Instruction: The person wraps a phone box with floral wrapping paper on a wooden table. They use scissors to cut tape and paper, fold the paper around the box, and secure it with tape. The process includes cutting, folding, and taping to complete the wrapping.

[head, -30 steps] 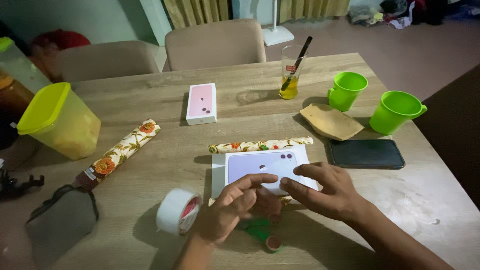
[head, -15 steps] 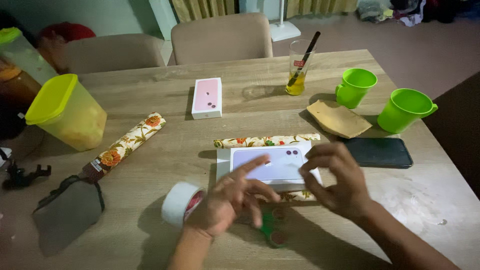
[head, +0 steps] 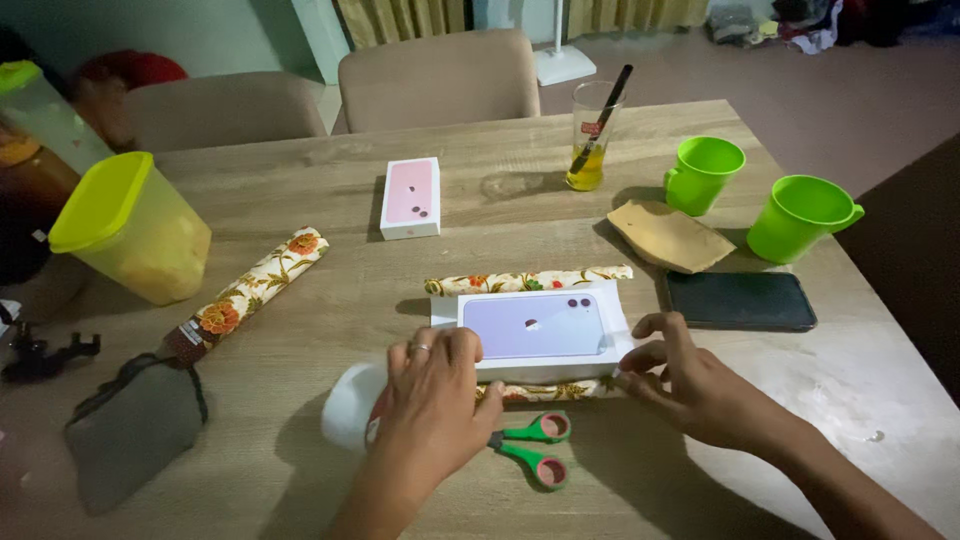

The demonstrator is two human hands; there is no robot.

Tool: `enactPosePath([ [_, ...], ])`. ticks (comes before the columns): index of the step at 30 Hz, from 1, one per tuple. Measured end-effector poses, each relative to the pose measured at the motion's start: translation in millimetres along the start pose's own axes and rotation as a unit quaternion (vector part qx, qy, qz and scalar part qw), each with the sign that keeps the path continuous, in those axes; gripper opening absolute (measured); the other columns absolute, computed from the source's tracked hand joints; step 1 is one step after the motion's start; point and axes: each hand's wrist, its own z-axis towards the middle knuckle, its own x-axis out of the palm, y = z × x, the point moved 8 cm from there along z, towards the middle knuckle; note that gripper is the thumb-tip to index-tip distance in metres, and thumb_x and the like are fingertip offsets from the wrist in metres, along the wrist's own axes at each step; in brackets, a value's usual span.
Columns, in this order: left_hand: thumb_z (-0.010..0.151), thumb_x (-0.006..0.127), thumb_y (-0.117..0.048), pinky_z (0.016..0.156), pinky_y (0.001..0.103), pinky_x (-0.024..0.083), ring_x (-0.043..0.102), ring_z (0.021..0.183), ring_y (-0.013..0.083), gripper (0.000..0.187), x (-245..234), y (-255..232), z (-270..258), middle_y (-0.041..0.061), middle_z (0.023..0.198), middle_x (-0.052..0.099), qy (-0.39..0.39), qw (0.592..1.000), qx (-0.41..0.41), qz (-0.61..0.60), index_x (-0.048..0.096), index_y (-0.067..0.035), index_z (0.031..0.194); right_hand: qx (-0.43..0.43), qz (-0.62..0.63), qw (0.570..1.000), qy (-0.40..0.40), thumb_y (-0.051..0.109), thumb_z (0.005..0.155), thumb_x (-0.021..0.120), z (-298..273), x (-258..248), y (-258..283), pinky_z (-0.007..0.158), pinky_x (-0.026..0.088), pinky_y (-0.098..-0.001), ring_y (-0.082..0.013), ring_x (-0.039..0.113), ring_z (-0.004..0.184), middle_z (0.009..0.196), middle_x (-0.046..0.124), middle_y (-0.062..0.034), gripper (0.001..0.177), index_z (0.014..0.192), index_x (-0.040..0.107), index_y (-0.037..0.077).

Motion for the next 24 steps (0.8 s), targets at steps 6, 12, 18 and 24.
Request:
enactPosePath([
  [6, 0.085, 0.069, -0.035, 0.099, 0.049, 0.036, 0.056, 0.107, 0.0312, 0.040, 0, 20, -6, 0.014, 0.104, 0.063, 0.035, 0.996, -0.085, -0.006, 0.049, -0.008, 0.106, 0.011, 0.012, 1.000, -0.005, 0.026, 0.093, 0.066, -3, 0, 2, 0.076, 0.062, -0.0381, -0.0248, 0.073, 0.089, 0.103, 0.080, -0.0169, 0.053, 0.129, 0.031, 0.011],
  [12, 0.089, 0.064, -0.031, 0.116, 0.064, 0.013, 0.048, 0.129, 0.0382, 0.041, 27, 37, -2, 0.021, 0.108, 0.065, 0.138, 0.988, -0.066, 0.035, 0.044, -0.003, 0.112, 0.052, -0.006, 0.999, -0.011, 0.026, 0.091, 0.069, -2, -6, 1, 0.076, 0.061, -0.0363, -0.0240, 0.074, 0.086, 0.102, 0.078, -0.0149, 0.060, 0.132, 0.027, 0.011],
  [18, 0.093, 0.060, -0.034, 0.113, 0.075, 0.003, 0.046, 0.133, 0.0419, 0.049, 43, 38, -4, 0.031, 0.122, 0.061, 0.234, 0.966, -0.085, 0.064, 0.036, -0.002, 0.120, 0.033, -0.021, 0.999, -0.001, 0.026, 0.089, 0.073, -8, -5, 8, 0.077, 0.061, -0.0368, -0.0243, 0.078, 0.085, 0.097, 0.081, -0.0146, 0.060, 0.130, 0.032, 0.010],
  [24, 0.095, 0.057, -0.038, 0.121, 0.075, 0.003, 0.056, 0.127, 0.0334, 0.044, 31, 35, -9, 0.016, 0.114, 0.068, 0.275, 0.953, -0.125, 0.040, 0.037, -0.010, 0.123, 0.042, -0.021, 0.999, 0.012, 0.030, 0.088, 0.073, -5, -3, 1, 0.079, 0.062, -0.0374, -0.0265, 0.072, 0.089, 0.092, 0.078, -0.0181, 0.060, 0.127, 0.032, 0.011],
])
